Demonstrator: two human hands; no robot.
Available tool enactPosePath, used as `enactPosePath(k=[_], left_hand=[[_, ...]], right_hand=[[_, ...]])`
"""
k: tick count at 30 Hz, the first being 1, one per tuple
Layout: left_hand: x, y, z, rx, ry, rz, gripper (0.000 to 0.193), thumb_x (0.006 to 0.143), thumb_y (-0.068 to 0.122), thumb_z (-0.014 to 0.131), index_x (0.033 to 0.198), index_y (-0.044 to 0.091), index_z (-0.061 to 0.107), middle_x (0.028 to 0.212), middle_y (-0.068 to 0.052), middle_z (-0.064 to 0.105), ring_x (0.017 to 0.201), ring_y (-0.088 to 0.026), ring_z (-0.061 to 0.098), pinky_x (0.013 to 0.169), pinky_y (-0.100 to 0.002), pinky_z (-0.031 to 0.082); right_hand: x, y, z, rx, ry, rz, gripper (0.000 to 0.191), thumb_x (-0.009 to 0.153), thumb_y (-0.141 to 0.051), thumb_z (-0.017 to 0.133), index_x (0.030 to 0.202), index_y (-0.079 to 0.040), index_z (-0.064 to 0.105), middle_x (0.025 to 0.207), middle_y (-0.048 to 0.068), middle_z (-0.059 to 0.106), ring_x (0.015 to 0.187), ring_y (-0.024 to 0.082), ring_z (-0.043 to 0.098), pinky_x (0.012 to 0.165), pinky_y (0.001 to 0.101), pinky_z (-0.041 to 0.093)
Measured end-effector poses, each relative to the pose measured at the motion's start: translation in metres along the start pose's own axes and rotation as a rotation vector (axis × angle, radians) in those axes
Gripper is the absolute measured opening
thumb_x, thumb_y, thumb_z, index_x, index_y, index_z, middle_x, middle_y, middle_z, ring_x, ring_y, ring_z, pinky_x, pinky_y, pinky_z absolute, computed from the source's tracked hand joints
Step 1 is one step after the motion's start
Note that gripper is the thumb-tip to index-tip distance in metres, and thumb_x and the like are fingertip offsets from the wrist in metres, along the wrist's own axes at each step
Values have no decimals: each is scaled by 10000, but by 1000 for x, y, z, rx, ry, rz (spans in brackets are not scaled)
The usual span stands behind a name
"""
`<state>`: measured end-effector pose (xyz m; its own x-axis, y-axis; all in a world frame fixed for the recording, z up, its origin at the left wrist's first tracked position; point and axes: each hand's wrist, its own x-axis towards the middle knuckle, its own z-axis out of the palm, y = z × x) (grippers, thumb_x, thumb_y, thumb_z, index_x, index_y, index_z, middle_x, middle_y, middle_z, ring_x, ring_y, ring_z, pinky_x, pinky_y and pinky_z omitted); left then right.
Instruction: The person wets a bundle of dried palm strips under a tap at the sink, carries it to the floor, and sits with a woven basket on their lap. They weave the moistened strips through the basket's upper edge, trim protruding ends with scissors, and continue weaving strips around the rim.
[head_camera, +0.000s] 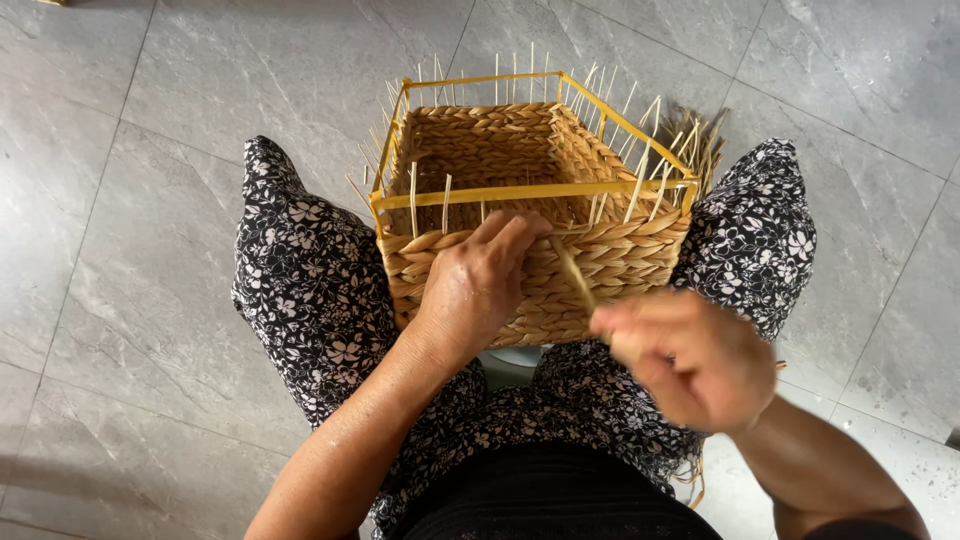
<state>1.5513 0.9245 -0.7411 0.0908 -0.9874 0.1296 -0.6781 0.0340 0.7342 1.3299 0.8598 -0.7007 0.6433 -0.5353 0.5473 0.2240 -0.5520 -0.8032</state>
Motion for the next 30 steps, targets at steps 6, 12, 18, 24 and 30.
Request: enactPosePath(k=[6, 12, 18, 24, 30], left_hand=[[-8, 1, 5, 107, 215, 242, 508, 918, -113, 551, 1401, 44, 575, 1385, -119, 634, 924, -192, 766, 627, -274, 629], [4, 15, -5, 75, 2, -22, 359, 1012, 41, 582, 1370, 52, 609, 1171, -99, 695, 742, -226, 742, 572, -354, 608], [22, 20, -19, 40, -76, -82, 240, 1028, 167, 567, 1244, 121, 660, 1041, -95, 703, 726, -299, 732, 627, -435, 596], [21, 24, -20, -72, -22, -170, 201, 1002, 180, 581, 1155, 50, 575, 939, -157, 711, 712, -366, 712, 570, -482, 561], [19, 23, -19, -115, -4, -219, 155, 1021, 191, 585, 1022, 42, 542, 859, -178, 719, 670, -386, 709, 550, -493, 553]], right_hand=[[92, 67, -42, -415, -12, 161, 77, 1138, -40, 729, 1079, -4, 696, 959, 96, 742, 776, 93, 691, 648, 221, 559], [181, 114, -44, -231, -448, 473, 201, 987, -145, 758, 1184, -115, 732, 965, 40, 767, 819, 111, 718, 747, 255, 601], [177, 124, -18, -47, -1097, 1057, 371, 784, -109, 757, 1153, -141, 730, 1000, 11, 809, 896, 119, 752, 831, 302, 625], [163, 137, -17, 152, -1109, 992, 272, 871, -137, 715, 1138, -92, 735, 924, 18, 802, 835, 91, 737, 760, 274, 618], [153, 145, -15, -189, -854, 941, 165, 943, -154, 702, 1038, -57, 795, 799, 46, 775, 640, 95, 691, 604, 262, 579]])
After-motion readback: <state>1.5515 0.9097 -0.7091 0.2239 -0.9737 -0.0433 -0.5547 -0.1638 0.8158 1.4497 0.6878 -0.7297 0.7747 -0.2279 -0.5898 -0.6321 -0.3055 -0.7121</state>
